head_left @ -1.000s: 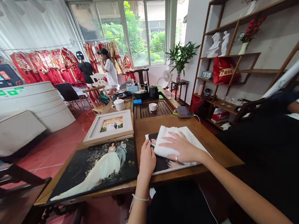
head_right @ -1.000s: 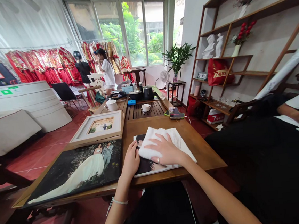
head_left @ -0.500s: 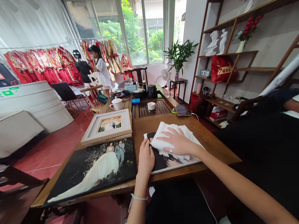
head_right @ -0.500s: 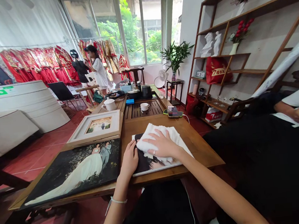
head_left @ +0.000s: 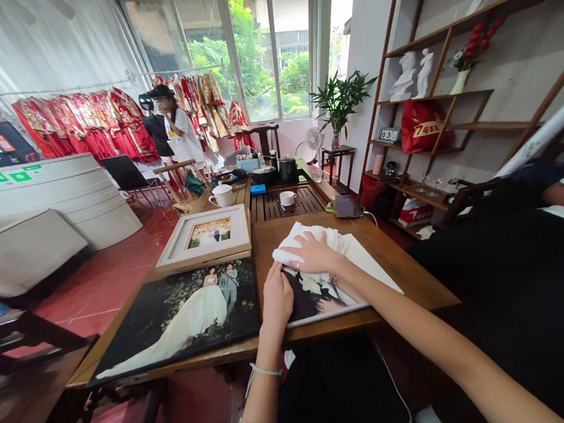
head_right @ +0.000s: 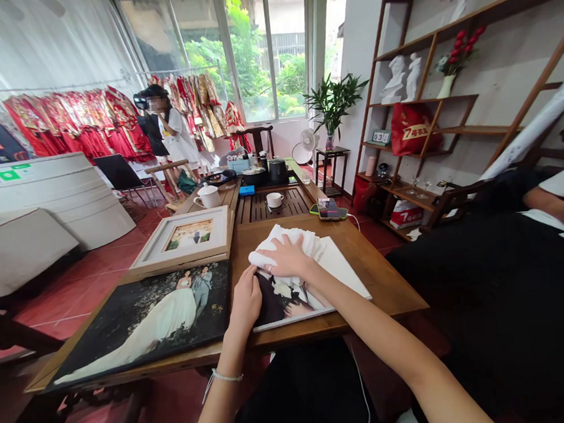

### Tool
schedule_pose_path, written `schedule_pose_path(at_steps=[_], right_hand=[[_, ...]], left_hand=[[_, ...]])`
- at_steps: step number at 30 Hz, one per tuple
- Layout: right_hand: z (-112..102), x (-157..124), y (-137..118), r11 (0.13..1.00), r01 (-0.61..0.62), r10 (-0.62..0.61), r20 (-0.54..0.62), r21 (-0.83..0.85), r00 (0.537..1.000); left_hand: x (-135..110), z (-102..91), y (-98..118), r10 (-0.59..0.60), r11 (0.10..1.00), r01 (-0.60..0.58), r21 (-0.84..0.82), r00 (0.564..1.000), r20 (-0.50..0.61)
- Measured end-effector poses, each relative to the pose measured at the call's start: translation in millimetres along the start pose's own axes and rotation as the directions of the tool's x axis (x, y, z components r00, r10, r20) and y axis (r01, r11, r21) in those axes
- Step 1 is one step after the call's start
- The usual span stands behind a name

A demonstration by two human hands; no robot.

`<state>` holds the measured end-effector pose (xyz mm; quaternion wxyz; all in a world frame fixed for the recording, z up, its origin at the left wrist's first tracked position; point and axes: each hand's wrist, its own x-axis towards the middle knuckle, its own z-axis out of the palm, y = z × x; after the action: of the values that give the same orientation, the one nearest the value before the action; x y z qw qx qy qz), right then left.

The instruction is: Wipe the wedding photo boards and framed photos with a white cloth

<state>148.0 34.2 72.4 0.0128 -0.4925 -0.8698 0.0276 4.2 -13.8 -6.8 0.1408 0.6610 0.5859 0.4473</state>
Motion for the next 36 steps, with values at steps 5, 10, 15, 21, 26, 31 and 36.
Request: schedule_pose_path(at_steps=[5,10,15,21,26,31,36], right_hand=[[3,-23,3,1.000,0.005,-0.006,-0.033,-0.005,0.999],[5,-50,-4,0.997,0.076,-0.075,-0.023,0.020,0.997],[5,-78,-14,0.983,0.180,-0.179,-0.035,0.035,0.983],[1,-126,1,0.966,0.242,-0.241,-0.022,0.089,0.970],[8,-159,35,0.984,0.155,-0.149,-0.063,0.093,0.987],[17,-145,72,0.996,0.062,-0.054,-0.108,0.067,0.993],[18,-97,99,0.998,0.005,0.004,-0.141,0.062,0.990]], left_hand=[[-2,-7.6,13,-0.032,0.997,0.034,-0.075,0.999,0.023],[-3,-11.6,22,-0.009,0.998,0.012,-0.059,0.998,0.059],[0,-12.6,20,0.022,0.999,-0.019,-0.028,0.993,0.117],[-4,-2.3,8,0.031,0.999,-0.028,-0.031,0.996,0.081],[-6,4.7,1,0.057,0.998,-0.059,0.021,0.995,0.079],[-1,-0.2,6,0.017,0.999,-0.022,0.044,0.993,0.117],[1,-3.5,9,-0.008,0.999,0.002,0.051,0.993,0.121]])
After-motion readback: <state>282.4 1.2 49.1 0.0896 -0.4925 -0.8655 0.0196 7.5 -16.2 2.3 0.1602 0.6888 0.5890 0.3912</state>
